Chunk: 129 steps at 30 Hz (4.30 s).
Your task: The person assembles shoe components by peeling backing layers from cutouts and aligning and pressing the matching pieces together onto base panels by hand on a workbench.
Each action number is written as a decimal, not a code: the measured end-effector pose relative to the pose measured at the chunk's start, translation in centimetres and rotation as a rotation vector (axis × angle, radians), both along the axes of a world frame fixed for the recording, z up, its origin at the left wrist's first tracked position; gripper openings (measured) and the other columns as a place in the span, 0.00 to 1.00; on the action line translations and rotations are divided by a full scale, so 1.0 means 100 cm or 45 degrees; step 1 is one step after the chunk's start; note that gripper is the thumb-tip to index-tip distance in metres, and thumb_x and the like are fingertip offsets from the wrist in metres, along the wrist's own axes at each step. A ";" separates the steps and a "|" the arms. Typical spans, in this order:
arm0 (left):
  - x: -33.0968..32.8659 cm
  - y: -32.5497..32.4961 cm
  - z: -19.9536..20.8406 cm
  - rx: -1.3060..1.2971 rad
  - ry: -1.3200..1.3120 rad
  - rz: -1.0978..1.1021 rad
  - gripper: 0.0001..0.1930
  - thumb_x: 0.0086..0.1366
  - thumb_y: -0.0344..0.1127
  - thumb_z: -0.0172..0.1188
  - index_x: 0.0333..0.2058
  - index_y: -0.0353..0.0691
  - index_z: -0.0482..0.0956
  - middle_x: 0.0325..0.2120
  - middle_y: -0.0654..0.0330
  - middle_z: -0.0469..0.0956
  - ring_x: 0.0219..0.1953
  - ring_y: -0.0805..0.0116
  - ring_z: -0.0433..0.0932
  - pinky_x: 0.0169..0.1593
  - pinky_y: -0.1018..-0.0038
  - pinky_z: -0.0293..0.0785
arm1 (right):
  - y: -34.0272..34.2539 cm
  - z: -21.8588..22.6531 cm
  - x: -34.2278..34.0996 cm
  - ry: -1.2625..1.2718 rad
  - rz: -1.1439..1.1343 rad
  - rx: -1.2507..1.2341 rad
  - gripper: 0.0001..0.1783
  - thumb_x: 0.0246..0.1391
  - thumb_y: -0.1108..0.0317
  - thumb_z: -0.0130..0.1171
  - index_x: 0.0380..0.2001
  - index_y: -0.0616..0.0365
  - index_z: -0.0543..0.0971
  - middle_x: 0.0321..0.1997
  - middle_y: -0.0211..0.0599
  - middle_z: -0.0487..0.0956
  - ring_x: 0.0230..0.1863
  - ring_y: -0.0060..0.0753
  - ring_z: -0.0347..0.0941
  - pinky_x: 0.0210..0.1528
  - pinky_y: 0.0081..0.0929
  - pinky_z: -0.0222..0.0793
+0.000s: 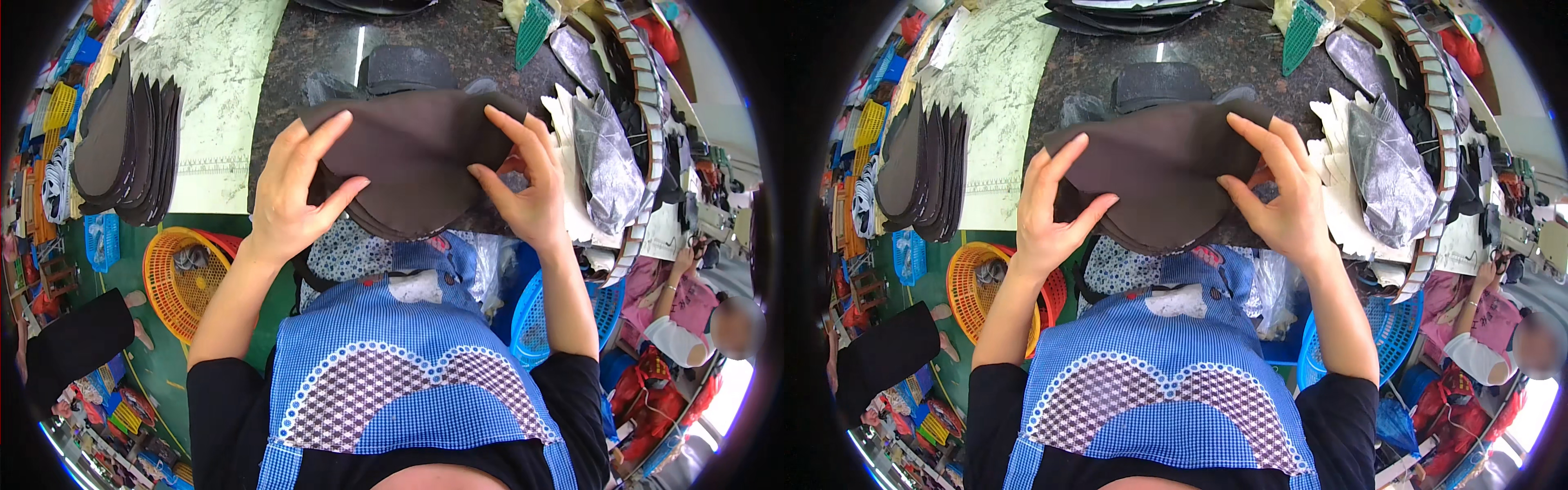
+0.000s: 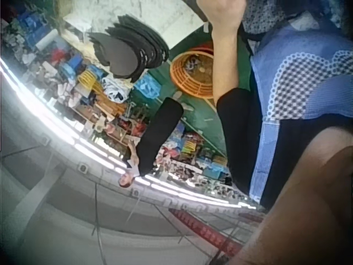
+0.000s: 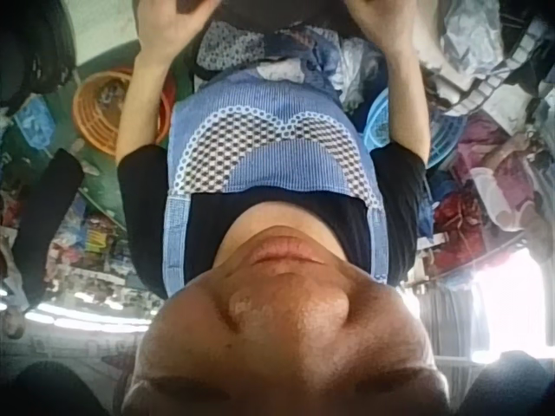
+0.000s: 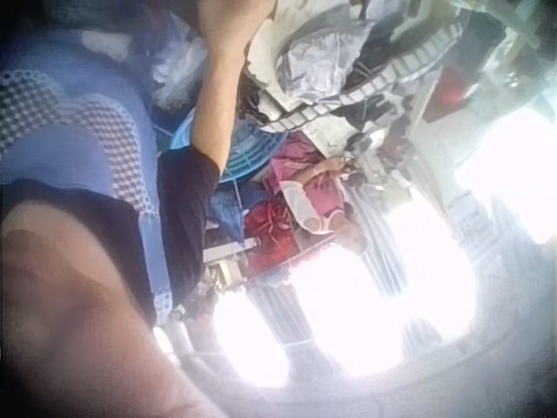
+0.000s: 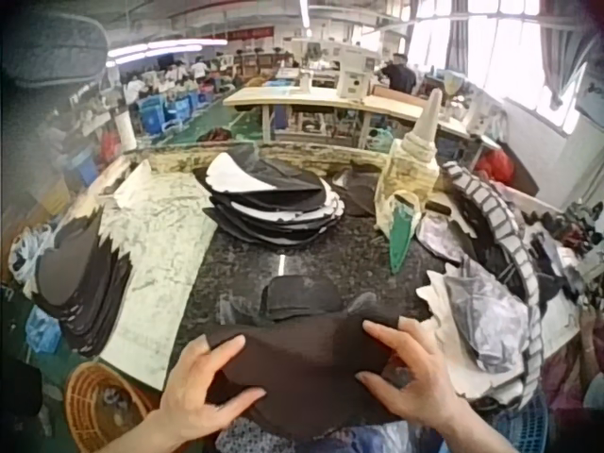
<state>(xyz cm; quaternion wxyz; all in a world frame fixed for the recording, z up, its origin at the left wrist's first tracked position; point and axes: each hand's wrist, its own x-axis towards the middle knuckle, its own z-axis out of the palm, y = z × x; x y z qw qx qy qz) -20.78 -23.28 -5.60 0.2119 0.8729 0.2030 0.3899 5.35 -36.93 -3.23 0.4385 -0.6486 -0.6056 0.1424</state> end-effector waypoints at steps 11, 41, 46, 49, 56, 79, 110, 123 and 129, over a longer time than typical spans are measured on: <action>0.006 0.012 -0.011 -0.720 -0.131 0.250 0.25 0.55 0.33 0.77 0.52 0.36 0.80 0.50 0.52 0.77 0.50 0.61 0.80 0.53 0.70 0.78 | 0.006 -0.003 -0.002 0.147 -0.047 -0.231 0.39 0.45 0.79 0.69 0.64 0.55 0.74 0.62 0.43 0.69 0.38 0.25 0.69 0.38 0.20 0.79; 0.016 0.003 0.024 0.192 0.060 0.142 0.24 0.53 0.24 0.71 0.51 0.35 0.82 0.52 0.55 0.79 0.51 0.54 0.78 0.55 0.63 0.75 | 0.006 0.006 -0.015 -0.359 -0.175 0.176 0.31 0.41 0.77 0.71 0.54 0.57 0.82 0.48 0.47 0.78 0.49 0.51 0.74 0.55 0.39 0.71; 0.017 -0.009 0.040 0.006 0.068 -0.089 0.32 0.52 0.25 0.72 0.58 0.33 0.76 0.60 0.54 0.72 0.59 0.54 0.74 0.61 0.63 0.71 | 0.009 0.013 -0.022 -0.512 -0.005 0.281 0.32 0.42 0.78 0.70 0.55 0.59 0.81 0.51 0.47 0.77 0.57 0.50 0.72 0.61 0.40 0.68; 0.019 -0.017 0.033 -0.860 -0.369 -0.342 0.40 0.54 0.28 0.72 0.66 0.31 0.66 0.67 0.53 0.61 0.67 0.56 0.66 0.67 0.61 0.66 | 0.009 0.008 -0.028 0.720 0.172 0.148 0.36 0.52 0.80 0.64 0.66 0.64 0.69 0.60 0.43 0.74 0.68 0.42 0.67 0.69 0.36 0.61; 0.013 -0.003 0.036 -1.451 -0.732 -0.495 0.48 0.55 0.33 0.72 0.71 0.31 0.56 0.69 0.53 0.55 0.70 0.58 0.61 0.70 0.55 0.60 | 0.009 0.019 0.006 1.849 0.267 0.225 0.45 0.59 0.64 0.58 0.75 0.66 0.52 0.77 0.49 0.57 0.75 0.47 0.59 0.73 0.52 0.57; -0.018 -0.001 0.005 -0.494 -0.223 -0.093 0.46 0.49 0.14 0.73 0.68 0.31 0.61 0.66 0.53 0.56 0.58 0.58 0.75 0.45 0.73 0.87 | -0.017 -0.005 -0.038 0.236 -0.129 0.222 0.39 0.46 0.85 0.71 0.65 0.64 0.72 0.65 0.47 0.69 0.58 0.37 0.77 0.51 0.25 0.82; 0.019 0.031 0.005 -0.644 0.102 0.263 0.23 0.59 0.26 0.69 0.55 0.39 0.79 0.55 0.55 0.72 0.50 0.61 0.75 0.54 0.67 0.74 | 0.008 0.000 -0.027 0.228 -0.278 -0.244 0.39 0.46 0.78 0.70 0.65 0.60 0.73 0.64 0.48 0.69 0.41 0.24 0.70 0.39 0.18 0.77; 0.042 -0.005 0.017 0.150 0.602 -0.229 0.35 0.63 0.38 0.63 0.67 0.32 0.65 0.69 0.49 0.62 0.72 0.53 0.60 0.73 0.54 0.55 | 0.018 -0.004 -0.015 0.293 -0.325 -0.197 0.22 0.53 0.76 0.68 0.53 0.62 0.81 0.54 0.40 0.76 0.27 0.15 0.67 0.28 0.16 0.66; 0.042 0.005 0.016 0.120 0.761 -0.214 0.52 0.59 0.66 0.61 0.73 0.38 0.55 0.73 0.41 0.50 0.76 0.44 0.49 0.75 0.47 0.42 | 0.029 -0.005 -0.001 0.147 -0.385 -0.260 0.22 0.53 0.72 0.68 0.53 0.59 0.81 0.55 0.42 0.76 0.31 0.27 0.74 0.34 0.24 0.72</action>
